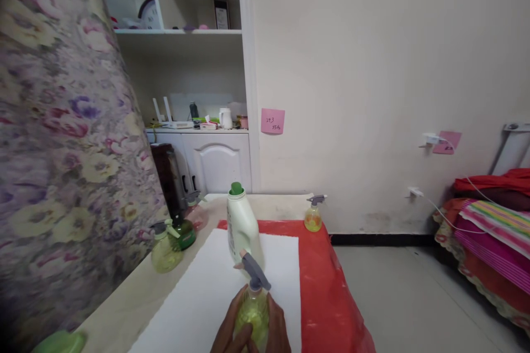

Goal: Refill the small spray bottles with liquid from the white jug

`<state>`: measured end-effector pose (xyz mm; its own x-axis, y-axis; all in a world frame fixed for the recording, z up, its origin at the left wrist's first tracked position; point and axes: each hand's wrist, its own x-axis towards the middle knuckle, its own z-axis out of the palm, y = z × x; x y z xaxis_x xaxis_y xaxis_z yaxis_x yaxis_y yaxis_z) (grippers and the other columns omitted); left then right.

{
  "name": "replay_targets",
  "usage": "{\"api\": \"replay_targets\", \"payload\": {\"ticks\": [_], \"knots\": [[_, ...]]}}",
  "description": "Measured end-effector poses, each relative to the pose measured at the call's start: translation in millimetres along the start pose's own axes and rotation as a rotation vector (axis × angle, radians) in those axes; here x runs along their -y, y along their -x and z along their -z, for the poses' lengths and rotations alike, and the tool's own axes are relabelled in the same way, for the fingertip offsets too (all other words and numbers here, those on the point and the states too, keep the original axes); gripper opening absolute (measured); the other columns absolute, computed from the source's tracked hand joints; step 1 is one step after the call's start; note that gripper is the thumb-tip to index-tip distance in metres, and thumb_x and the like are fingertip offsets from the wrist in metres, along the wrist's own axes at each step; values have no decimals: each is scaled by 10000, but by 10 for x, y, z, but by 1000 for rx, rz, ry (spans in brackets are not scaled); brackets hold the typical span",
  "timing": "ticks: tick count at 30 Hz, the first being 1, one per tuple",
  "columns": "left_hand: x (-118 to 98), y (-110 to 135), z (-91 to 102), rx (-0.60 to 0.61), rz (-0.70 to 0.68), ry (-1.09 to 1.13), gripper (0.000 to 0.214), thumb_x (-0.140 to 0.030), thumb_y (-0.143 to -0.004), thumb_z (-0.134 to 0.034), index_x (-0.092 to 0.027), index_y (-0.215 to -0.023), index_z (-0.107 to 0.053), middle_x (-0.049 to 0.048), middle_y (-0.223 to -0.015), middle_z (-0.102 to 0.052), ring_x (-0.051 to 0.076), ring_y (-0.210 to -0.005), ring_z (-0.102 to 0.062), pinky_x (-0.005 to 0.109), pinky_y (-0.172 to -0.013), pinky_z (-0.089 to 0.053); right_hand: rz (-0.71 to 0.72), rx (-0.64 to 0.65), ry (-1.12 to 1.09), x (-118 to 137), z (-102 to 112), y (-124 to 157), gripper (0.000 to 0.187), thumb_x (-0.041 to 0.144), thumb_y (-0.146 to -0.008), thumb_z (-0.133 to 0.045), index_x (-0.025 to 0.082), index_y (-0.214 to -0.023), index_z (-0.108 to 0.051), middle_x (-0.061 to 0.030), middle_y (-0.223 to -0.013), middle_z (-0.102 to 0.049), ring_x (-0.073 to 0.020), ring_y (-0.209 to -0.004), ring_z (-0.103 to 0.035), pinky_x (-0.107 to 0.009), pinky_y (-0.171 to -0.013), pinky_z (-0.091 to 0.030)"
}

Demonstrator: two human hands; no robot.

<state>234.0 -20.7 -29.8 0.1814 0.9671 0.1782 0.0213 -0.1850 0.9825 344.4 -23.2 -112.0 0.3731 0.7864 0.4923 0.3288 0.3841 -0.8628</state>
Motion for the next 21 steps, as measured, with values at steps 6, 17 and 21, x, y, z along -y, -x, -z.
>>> {"api": "replay_targets", "payload": {"ticks": [6,17,21], "knots": [[186,-154,38,38,-189,-61,566,-454,-724,-673,-215,-1219,-536,108,-1226,-545,349,-1188,-479,479,-1025,-367,45,-39,22,9,-15,-27,554,548,-756,-562,312,-1252,-490,-77,-1058,-592,-297,-928,-596,-417,-716,-534],[212,-116,17,91,-55,187,545,-435,-686,-733,-261,-1126,-462,47,-1057,-621,276,-955,-604,405,-830,-462,-42,-50,71,231,31,-45,522,360,-658,-624,271,-1156,-498,-80,-1032,-569,-300,-920,-569,-389,-674,-492],[204,-118,118,172,-54,247,586,-501,-675,-743,-248,-1146,-504,72,-1097,-625,303,-1016,-594,428,-866,-449,-57,109,-85,189,86,-113,586,417,-623,-691,264,-1164,-527,-86,-1070,-599,-308,-964,-591,-390,-730,-502]]}}
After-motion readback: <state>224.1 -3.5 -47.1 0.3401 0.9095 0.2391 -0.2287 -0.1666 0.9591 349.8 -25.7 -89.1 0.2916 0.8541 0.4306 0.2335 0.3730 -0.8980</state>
